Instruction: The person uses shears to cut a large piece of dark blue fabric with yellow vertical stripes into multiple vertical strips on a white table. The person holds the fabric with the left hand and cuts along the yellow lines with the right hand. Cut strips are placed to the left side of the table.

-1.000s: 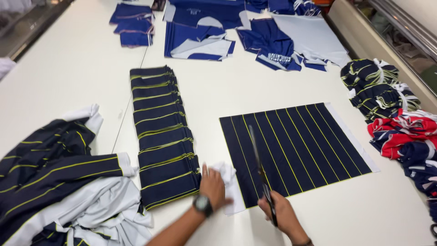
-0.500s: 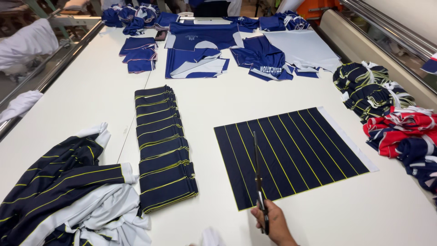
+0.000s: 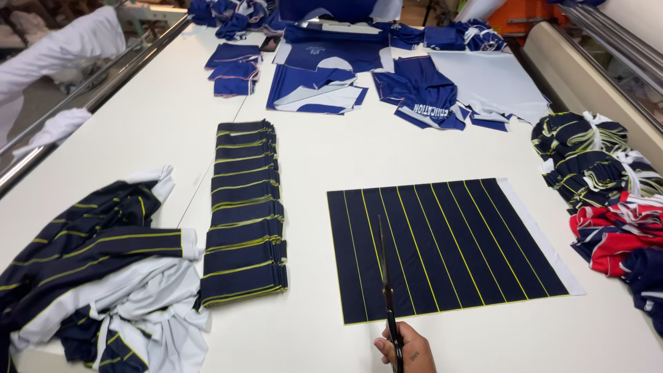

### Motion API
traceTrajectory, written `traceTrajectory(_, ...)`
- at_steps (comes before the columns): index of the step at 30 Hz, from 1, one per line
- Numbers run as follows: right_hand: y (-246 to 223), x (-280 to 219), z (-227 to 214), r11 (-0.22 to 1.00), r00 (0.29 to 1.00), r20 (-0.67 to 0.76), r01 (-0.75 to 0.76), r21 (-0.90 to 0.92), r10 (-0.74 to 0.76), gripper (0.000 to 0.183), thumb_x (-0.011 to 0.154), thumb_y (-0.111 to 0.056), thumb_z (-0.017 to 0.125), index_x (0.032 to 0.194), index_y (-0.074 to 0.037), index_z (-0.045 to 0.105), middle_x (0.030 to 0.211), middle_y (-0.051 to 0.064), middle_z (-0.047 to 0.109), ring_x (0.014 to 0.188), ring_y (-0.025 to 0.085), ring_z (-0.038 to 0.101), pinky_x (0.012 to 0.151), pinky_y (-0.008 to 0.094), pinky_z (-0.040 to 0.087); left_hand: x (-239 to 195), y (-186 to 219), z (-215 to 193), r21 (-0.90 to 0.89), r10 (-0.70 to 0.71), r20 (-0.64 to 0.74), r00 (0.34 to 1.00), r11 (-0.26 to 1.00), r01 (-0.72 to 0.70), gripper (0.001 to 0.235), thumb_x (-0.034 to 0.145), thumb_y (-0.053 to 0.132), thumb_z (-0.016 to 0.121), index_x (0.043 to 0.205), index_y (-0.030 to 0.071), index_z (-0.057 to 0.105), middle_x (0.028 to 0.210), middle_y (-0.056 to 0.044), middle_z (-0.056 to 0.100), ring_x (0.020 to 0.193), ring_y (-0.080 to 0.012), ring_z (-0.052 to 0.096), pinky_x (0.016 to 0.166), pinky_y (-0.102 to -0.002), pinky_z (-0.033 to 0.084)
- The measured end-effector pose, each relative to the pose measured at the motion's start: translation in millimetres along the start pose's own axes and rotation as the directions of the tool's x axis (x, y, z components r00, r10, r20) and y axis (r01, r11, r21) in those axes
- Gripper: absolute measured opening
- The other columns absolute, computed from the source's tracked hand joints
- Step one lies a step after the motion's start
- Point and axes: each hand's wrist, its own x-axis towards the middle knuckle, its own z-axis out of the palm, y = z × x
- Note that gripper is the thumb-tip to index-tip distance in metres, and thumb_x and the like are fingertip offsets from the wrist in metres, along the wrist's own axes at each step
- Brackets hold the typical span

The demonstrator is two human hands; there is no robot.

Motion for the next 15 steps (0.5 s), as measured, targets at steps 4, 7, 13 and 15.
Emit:
traceTrajectory(4, 13, -8, 4, 0.986, 0.992, 0.001, 0.124, 0.115, -0.125, 0.025, 0.083, -0.020, 0.079, 0.090, 0.000, 0.067, 0.060, 0.008, 0.065, 0.053, 0.017, 0.067, 0.053, 0.030, 0.056, -32, 10, -39, -0.033, 0.113, -0.122, 0.986, 0.993, -0.117, 0.026, 0.093, 0.031, 0.060, 0.092, 0.009, 0.074, 0.088, -0.012, 0.072, 0.079, -0.0331, 0.068, 0.068, -0.045, 0.054)
traceTrajectory(7, 45, -37, -2, 0.917, 0.918, 0.005, 0.394, 0.063, -0.396, 0.024, 0.092, -0.026, 0.068, 0.091, -0.003, 0.065, 0.065, 0.002, 0.065, 0.056, 0.010, 0.064, 0.053, 0.027, 0.055, -47, 18, -25, -0.043, 0.193, -0.186, 0.963, 0.978, -0.204, 0.029, 0.095, 0.032, 0.059, 0.093, 0.009, 0.076, 0.088, -0.013, 0.073, 0.078, -0.0336, 0.069, 0.068, -0.045, 0.054)
traceTrajectory(13, 92, -99, -24, 0.993, 0.996, 0.031, 0.075, 0.096, -0.079, 0.031, 0.092, -0.034, 0.067, 0.091, -0.003, 0.061, 0.065, 0.004, 0.060, 0.053, 0.013, 0.060, 0.049, 0.027, 0.049, 35, 16, 11, 0.133, 0.461, -0.523, 0.717, 0.875, -0.466, 0.016, 0.096, 0.023, 0.068, 0.101, 0.008, 0.073, 0.100, -0.010, 0.072, 0.095, -0.0320, 0.066, 0.084, -0.041, 0.052)
traceTrajectory(15, 98, -115, -36, 0.997, 0.994, 0.107, 0.028, 0.071, -0.036, 0.039, 0.093, -0.042, 0.064, 0.089, -0.003, 0.060, 0.064, 0.004, 0.061, 0.053, 0.013, 0.061, 0.050, 0.026, 0.048, 61, 14, 21, 0.134, 0.423, -0.505, 0.752, 0.899, -0.416, 0.013, 0.094, 0.021, 0.072, 0.102, 0.011, 0.074, 0.103, -0.008, 0.070, 0.102, -0.0292, 0.064, 0.089, -0.042, 0.050)
